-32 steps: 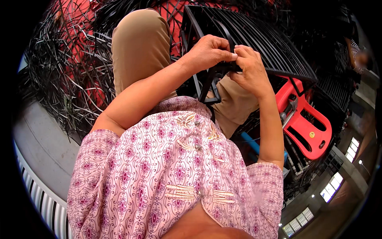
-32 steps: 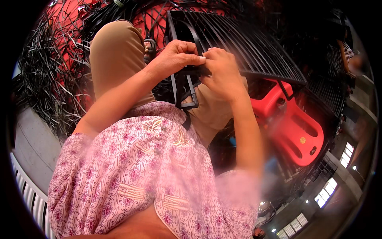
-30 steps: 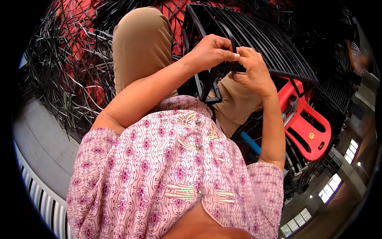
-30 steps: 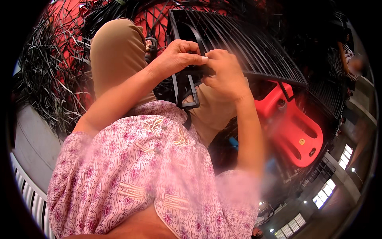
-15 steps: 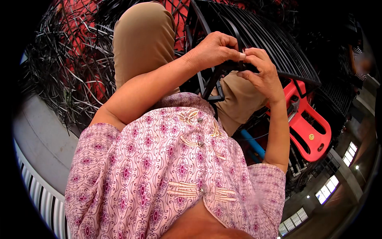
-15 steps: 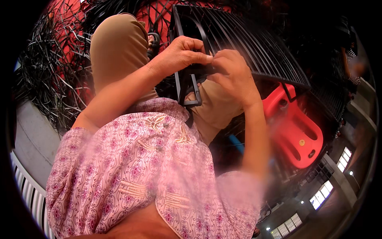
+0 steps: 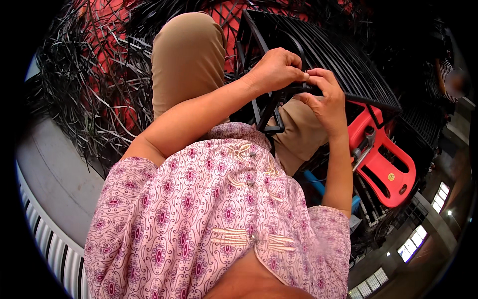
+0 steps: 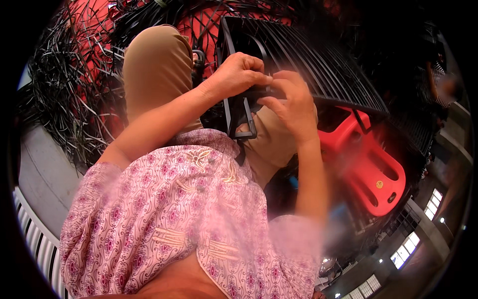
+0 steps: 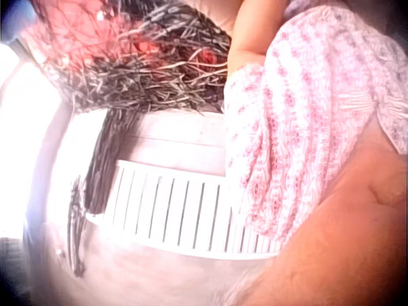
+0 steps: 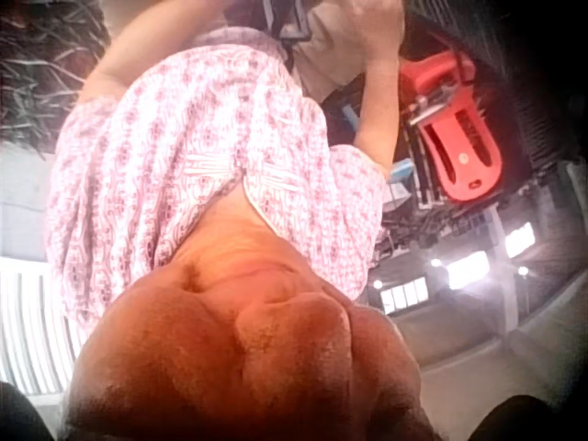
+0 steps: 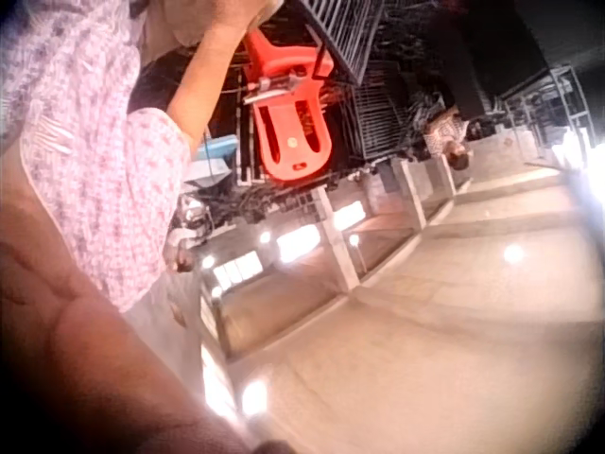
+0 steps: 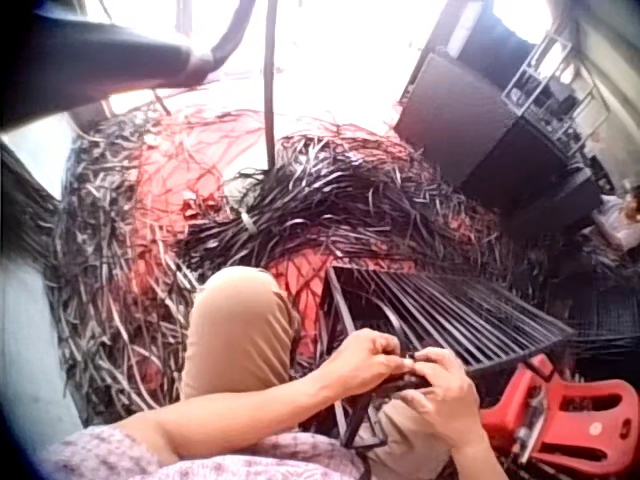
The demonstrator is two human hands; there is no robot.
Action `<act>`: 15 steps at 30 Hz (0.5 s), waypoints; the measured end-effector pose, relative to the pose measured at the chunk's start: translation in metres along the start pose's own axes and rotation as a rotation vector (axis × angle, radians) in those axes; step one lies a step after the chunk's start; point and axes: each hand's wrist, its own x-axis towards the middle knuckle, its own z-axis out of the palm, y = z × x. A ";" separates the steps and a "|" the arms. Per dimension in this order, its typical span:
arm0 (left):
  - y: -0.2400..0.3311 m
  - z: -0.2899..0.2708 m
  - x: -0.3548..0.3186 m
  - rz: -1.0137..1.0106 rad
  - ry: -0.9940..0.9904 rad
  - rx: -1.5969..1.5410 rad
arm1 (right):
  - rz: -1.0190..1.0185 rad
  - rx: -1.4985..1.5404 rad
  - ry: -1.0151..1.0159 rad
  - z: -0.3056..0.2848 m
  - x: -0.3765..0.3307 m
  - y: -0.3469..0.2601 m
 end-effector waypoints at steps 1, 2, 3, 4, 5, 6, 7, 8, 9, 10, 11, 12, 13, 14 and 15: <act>0.000 -0.001 0.001 0.007 0.009 0.001 | -0.021 -0.075 0.089 0.006 -0.007 -0.006; -0.003 0.002 0.001 0.016 0.003 0.003 | -0.028 -0.126 0.189 0.014 -0.017 -0.010; 0.001 0.001 -0.001 0.004 -0.003 0.035 | -0.050 -0.165 0.291 0.022 -0.023 -0.012; -0.001 0.001 -0.001 -0.016 -0.017 0.030 | -0.094 -0.186 0.322 0.027 -0.027 -0.012; -0.005 0.003 0.000 -0.036 -0.045 0.023 | -0.126 -0.196 0.341 0.034 -0.031 -0.007; -0.004 0.003 0.000 0.012 -0.028 0.033 | -0.177 -0.256 0.365 0.040 -0.032 -0.001; -0.004 0.001 -0.001 -0.009 -0.032 0.040 | -0.228 -0.317 0.389 0.045 -0.031 0.003; 0.000 0.000 -0.002 -0.026 -0.041 0.043 | -0.243 -0.326 0.421 0.047 -0.031 0.004; 0.003 -0.001 -0.002 -0.043 -0.050 0.046 | -0.258 -0.335 0.452 0.049 -0.031 0.002; 0.001 -0.001 0.001 -0.050 -0.054 0.031 | -0.273 -0.343 0.483 0.050 -0.030 0.002; 0.001 0.000 0.002 -0.050 -0.046 0.012 | -0.297 -0.351 0.484 0.051 -0.031 0.003; 0.000 0.001 0.003 -0.051 -0.038 -0.007 | -0.321 -0.359 0.484 0.052 -0.031 0.004; -0.001 0.002 0.005 -0.051 -0.029 -0.027 | -0.345 -0.366 0.484 0.052 -0.030 0.005; 0.002 0.001 0.005 -0.035 -0.028 0.022 | -0.338 -0.356 0.495 0.053 -0.029 0.005; 0.006 0.001 0.008 -0.055 -0.010 0.010 | -0.336 -0.379 0.505 0.054 -0.028 0.005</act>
